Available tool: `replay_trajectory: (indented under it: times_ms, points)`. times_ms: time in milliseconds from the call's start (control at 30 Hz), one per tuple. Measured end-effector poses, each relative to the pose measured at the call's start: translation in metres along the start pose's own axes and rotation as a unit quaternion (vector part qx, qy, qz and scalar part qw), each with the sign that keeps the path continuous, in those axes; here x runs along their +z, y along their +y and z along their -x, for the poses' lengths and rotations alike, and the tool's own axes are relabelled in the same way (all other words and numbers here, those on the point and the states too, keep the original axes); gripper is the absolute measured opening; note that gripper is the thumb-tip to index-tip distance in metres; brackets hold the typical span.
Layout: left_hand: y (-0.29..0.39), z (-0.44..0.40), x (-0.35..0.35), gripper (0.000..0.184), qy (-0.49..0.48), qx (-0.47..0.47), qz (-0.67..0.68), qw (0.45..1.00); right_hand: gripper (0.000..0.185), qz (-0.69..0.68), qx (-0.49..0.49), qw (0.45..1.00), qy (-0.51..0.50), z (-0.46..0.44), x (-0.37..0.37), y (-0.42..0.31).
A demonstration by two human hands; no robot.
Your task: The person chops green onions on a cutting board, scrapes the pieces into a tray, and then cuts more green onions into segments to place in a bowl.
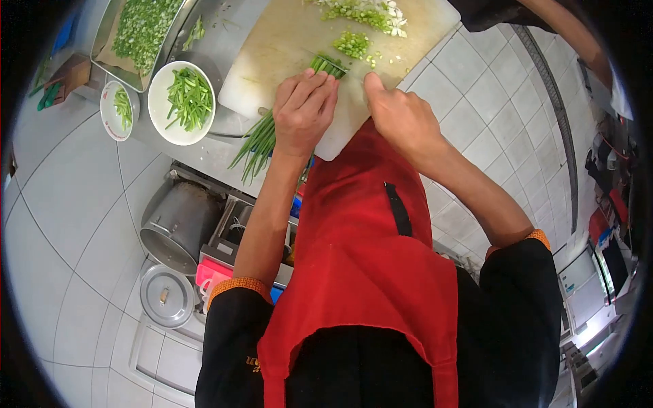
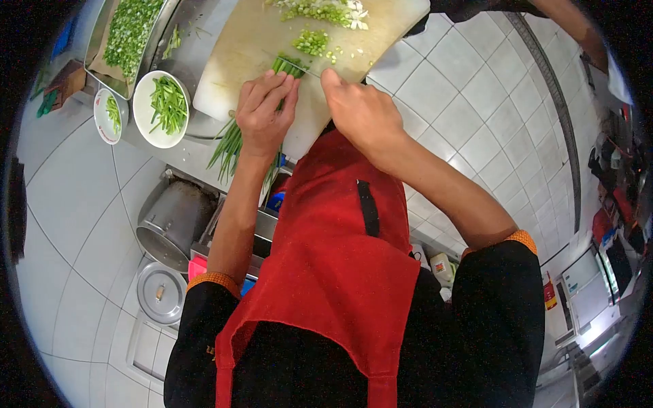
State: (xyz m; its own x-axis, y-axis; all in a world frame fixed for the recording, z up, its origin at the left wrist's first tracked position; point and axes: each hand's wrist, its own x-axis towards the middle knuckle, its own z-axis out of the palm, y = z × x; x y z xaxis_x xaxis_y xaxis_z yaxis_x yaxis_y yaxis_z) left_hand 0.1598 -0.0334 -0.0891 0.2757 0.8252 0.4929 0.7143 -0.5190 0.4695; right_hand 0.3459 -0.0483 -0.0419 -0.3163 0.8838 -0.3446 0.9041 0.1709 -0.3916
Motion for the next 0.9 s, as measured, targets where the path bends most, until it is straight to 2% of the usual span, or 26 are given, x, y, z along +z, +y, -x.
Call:
replay_trajectory:
  times_ms: [100, 167, 267, 400, 500, 567, 800, 900]
  points:
    - [-0.001, 0.001, 0.001, 0.022, -0.003, 0.003, -0.009, 1.0, 0.009, -0.028, 0.016, 0.999, 0.005, 0.023, 0.005, 0.011]
    - [-0.004, 0.003, 0.002, 0.019, 0.003, 0.004, -0.005, 1.0, 0.012, -0.048, 0.08, 0.994, -0.05, 0.043, 0.013, 0.02]
    - [-0.004, 0.003, 0.005, 0.017, 0.015, 0.001, 0.003, 1.0, 0.014, -0.064, 0.099, 0.991, -0.061, 0.071, 0.03, 0.043]
    - [-0.001, 0.004, 0.001, 0.016, 0.012, -0.01, 0.014, 1.0, 0.015, -0.095, 0.085, 0.989, -0.072, 0.08, 0.016, 0.047]
    - [0.009, 0.009, -0.003, 0.017, -0.008, 0.002, 0.018, 1.0, 0.014, -0.1, 0.07, 0.992, -0.023, 0.071, 0.009, 0.035]
    - [0.011, 0.01, -0.003, 0.017, -0.013, 0.0, 0.02, 1.0, 0.013, -0.081, -0.016, 0.995, 0.058, 0.061, 0.009, 0.026]
    - [0.008, 0.012, -0.003, 0.024, -0.017, 0.002, 0.019, 1.0, 0.012, -0.05, -0.02, 0.998, 0.036, 0.041, 0.007, 0.019]
    - [0.007, 0.011, -0.003, 0.024, -0.015, -0.001, 0.024, 1.0, 0.013, -0.09, -0.003, 0.996, 0.004, 0.03, 0.009, 0.014]
